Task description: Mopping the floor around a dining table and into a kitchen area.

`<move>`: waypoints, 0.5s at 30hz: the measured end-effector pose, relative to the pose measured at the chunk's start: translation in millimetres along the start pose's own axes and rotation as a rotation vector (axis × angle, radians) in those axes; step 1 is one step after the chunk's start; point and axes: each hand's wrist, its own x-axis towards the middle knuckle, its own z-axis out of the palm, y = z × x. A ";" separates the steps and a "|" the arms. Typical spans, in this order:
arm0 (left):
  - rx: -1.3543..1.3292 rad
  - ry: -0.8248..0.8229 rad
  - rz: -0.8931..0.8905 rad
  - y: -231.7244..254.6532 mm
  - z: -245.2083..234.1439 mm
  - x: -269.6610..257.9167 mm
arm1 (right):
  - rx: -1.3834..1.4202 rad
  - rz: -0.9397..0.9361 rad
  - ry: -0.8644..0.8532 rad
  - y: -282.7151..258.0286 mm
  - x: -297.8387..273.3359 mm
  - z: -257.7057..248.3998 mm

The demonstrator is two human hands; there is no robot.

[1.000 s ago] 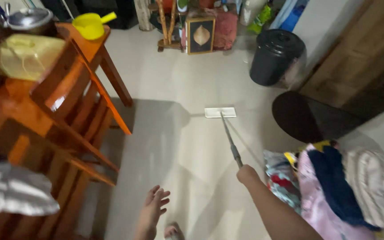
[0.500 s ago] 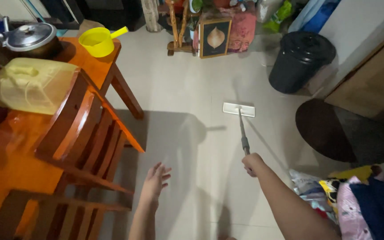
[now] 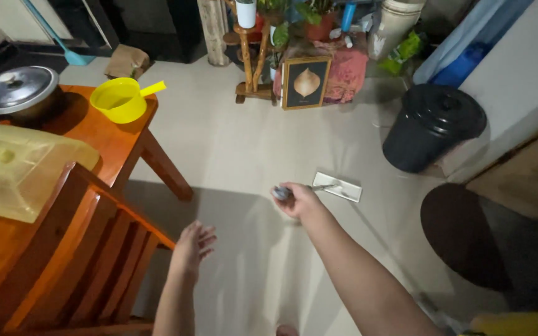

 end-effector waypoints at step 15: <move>-0.250 -0.048 -0.064 151.0 35.2 269.9 | 0.100 -0.119 -0.162 -92.3 96.4 180.0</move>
